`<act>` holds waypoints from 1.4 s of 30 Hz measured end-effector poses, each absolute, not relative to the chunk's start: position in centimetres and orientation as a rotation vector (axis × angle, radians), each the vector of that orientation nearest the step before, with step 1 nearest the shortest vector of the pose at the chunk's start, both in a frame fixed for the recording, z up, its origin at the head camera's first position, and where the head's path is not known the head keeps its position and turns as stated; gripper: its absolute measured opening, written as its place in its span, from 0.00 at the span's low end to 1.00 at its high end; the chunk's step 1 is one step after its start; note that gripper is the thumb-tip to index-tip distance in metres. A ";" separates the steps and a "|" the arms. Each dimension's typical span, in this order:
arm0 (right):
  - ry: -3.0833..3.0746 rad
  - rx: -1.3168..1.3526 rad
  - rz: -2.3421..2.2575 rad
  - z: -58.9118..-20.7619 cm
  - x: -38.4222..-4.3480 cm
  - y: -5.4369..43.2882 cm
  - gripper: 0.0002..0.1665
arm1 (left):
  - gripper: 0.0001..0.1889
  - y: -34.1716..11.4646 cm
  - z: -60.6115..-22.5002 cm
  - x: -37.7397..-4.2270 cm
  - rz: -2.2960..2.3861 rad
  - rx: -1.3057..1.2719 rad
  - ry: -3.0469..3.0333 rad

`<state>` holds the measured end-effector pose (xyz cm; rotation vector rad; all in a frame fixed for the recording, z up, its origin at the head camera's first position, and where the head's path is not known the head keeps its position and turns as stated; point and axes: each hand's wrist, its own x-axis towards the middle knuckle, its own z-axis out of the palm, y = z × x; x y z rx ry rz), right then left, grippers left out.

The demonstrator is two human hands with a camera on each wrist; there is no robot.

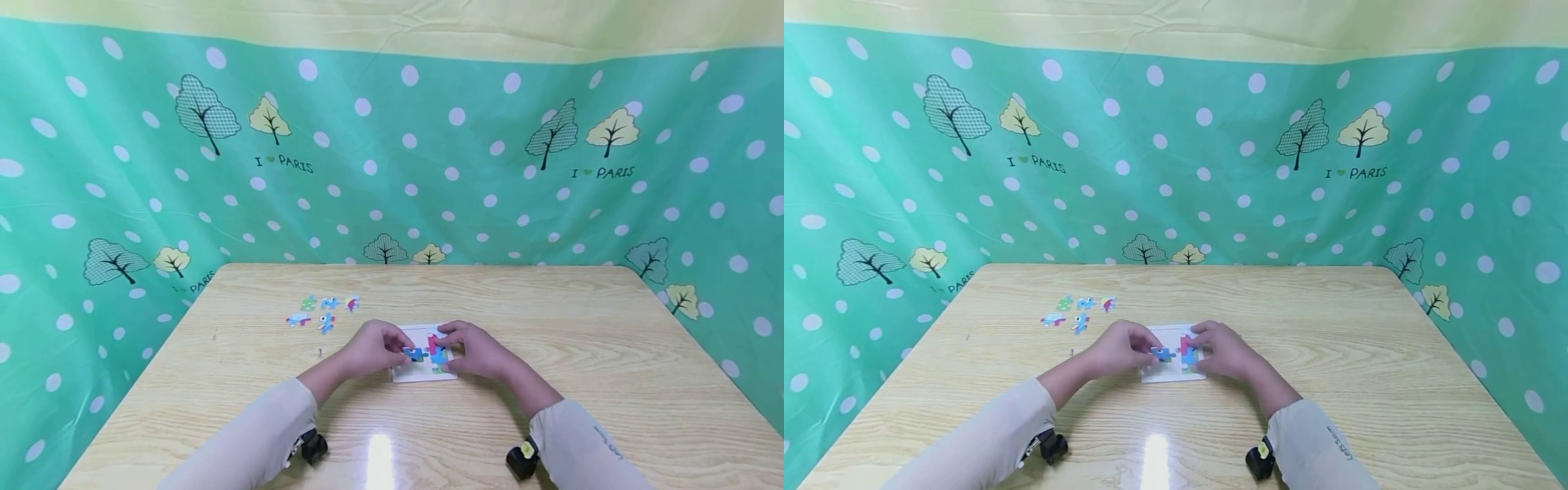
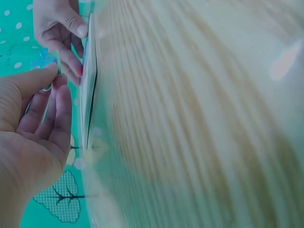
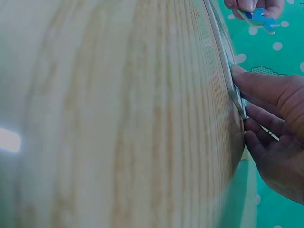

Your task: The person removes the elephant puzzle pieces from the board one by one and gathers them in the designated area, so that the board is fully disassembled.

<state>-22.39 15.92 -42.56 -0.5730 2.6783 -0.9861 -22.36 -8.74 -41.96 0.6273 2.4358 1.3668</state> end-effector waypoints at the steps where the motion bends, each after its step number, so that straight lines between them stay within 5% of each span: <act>1: 2.679 -0.571 -0.986 -42.5 -22.4 15.9 0.25 | 0.07 -8.9 -41.9 -22.4 1.372 0.622 2.436; 42: 2.675 -0.558 -1.014 -42.6 -22.2 15.9 0.25 | 0.15 -14.5 -40.4 -23.6 1.630 0.357 2.468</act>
